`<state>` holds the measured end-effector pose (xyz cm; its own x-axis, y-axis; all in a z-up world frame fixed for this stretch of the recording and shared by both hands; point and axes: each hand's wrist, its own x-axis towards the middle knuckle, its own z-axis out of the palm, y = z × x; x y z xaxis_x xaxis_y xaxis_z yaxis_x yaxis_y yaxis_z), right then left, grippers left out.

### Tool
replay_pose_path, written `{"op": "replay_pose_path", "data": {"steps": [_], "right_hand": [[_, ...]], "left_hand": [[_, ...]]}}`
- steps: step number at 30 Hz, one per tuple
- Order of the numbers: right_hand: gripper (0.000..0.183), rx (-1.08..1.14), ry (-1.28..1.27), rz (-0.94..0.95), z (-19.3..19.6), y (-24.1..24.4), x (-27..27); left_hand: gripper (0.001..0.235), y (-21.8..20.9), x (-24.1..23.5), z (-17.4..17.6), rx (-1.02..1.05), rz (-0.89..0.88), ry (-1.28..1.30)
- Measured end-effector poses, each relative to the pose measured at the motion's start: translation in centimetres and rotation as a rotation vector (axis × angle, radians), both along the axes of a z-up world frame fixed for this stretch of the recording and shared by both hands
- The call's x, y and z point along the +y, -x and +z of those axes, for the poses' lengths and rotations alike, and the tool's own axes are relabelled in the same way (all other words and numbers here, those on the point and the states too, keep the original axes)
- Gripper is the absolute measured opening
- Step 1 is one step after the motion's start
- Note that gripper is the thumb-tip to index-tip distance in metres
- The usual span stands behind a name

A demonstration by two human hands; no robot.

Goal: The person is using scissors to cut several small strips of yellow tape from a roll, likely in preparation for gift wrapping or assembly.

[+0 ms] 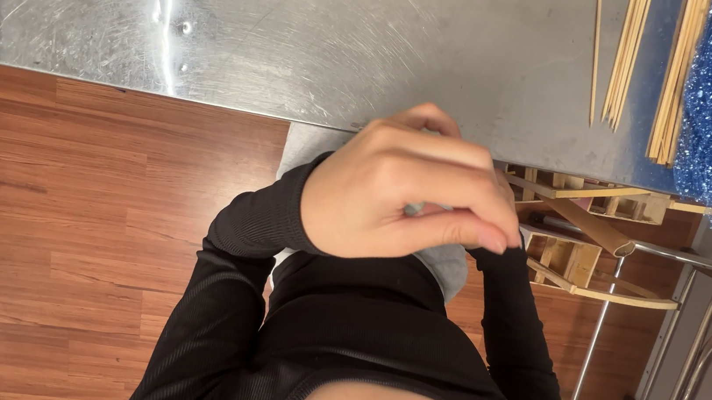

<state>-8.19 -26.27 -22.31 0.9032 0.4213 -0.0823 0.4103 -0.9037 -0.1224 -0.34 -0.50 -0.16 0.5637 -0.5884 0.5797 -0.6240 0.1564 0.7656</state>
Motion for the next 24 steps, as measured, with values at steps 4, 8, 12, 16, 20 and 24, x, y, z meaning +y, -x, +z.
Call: {"op": "replay_pose_path", "data": {"steps": [4, 8, 12, 16, 20, 24], "right_hand": [[0.025, 0.0, -0.03, 0.002, -0.4, -0.3, -0.1], [0.022, 0.01, -0.062, 0.011, -2.0, -0.4, -0.6], [0.019, 0.014, -0.097, 0.018, -8.4, 1.7, -5.1], [0.017, 0.025, -0.128, 0.027, -2.2, -0.2, -0.4], [0.015, 0.025, -0.158, 0.038, -0.5, -0.4, 0.4], [0.013, 0.035, -0.187, 0.041, 0.0, 0.0, 0.6]], "left_hand": [[0.009, -0.1, -0.4, -0.2, -0.086, 0.073, 0.0], [0.009, -0.2, -0.4, -0.4, -0.098, 0.075, -0.007], [0.006, -0.3, -0.9, -1.8, -0.123, -0.036, -0.005], [0.007, 0.3, -1.4, -1.2, -0.042, -0.164, 0.017], [0.012, -0.2, -1.9, -1.2, -0.114, -0.178, 0.008], [0.01, -0.7, -0.5, 0.4, -0.157, -0.035, 0.031]]}}
